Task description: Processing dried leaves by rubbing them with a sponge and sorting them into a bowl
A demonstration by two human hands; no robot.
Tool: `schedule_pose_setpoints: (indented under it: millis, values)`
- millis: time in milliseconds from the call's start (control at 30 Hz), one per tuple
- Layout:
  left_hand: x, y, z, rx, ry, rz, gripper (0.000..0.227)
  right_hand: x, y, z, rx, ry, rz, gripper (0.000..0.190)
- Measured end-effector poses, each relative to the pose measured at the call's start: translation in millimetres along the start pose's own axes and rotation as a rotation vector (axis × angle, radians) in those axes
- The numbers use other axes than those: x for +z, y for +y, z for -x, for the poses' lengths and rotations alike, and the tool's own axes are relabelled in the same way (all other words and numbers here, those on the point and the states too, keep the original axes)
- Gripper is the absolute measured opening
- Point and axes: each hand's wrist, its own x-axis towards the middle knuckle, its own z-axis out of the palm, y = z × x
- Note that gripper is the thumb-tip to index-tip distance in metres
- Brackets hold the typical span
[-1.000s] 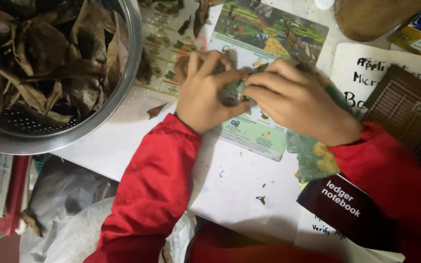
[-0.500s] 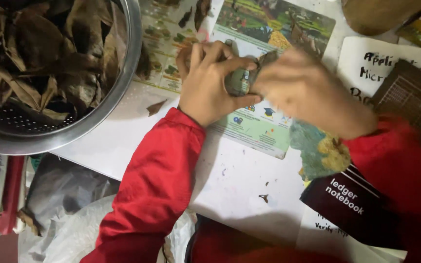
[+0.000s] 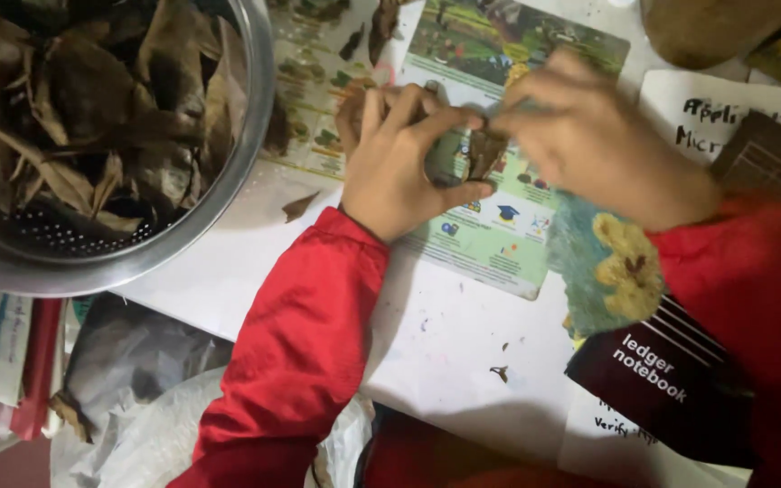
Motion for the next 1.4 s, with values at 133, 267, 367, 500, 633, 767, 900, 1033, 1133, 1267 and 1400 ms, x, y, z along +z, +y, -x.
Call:
schedule_pose_setpoints:
  millis: [133, 267, 367, 500, 633, 767, 900, 1033, 1133, 1267, 1400]
  values:
    - [-4, 5, 2, -0.014, 0.022, -0.060, 0.067, -13, -9, -1, -0.149, 0.036, 0.009, 0.018]
    - [-3, 4, 2, -0.015, 0.028, -0.041, 0.068, -10, 12, 7, -0.117, 0.091, 0.255, 0.016]
    - [-3, 4, 0, -0.011, 0.032, -0.023, 0.068, -22, -10, 0, -0.235, 0.061, 0.167, 0.017]
    - [-4, 7, 1, -0.042, 0.014, -0.077, 0.070, -7, -16, -9, -0.110, -0.091, -0.006, 0.020]
    - [-2, 5, 3, -0.024, -0.003, -0.047, 0.072, -4, 5, -3, 0.000, -0.016, 0.004, 0.020]
    - [-8, 5, 1, 0.108, 0.040, -0.060, 0.067, -10, 5, -3, -0.004, 0.096, 0.034, 0.017]
    - [-19, 17, -2, 0.496, 0.125, -0.225, 0.037, 8, 18, 7, 0.013, 0.075, -0.047, 0.013]
    - [-9, 20, 2, 0.462, 0.145, -0.275, 0.034, -14, 5, 2, -0.005, 0.084, -0.094, 0.015]
    - [-11, 23, 1, 0.364, 0.164, -0.380, 0.037, -13, 8, 0, 0.008, 0.069, -0.110, 0.015]
    - [-10, 30, -3, 0.334, 0.259, -0.355, 0.025, -15, 9, -2, 0.017, 0.029, -0.115, 0.013]
    - [-4, 31, -3, 0.314, 0.247, -0.333, 0.024, -6, 18, 0, 0.120, 0.050, -0.152, 0.014]
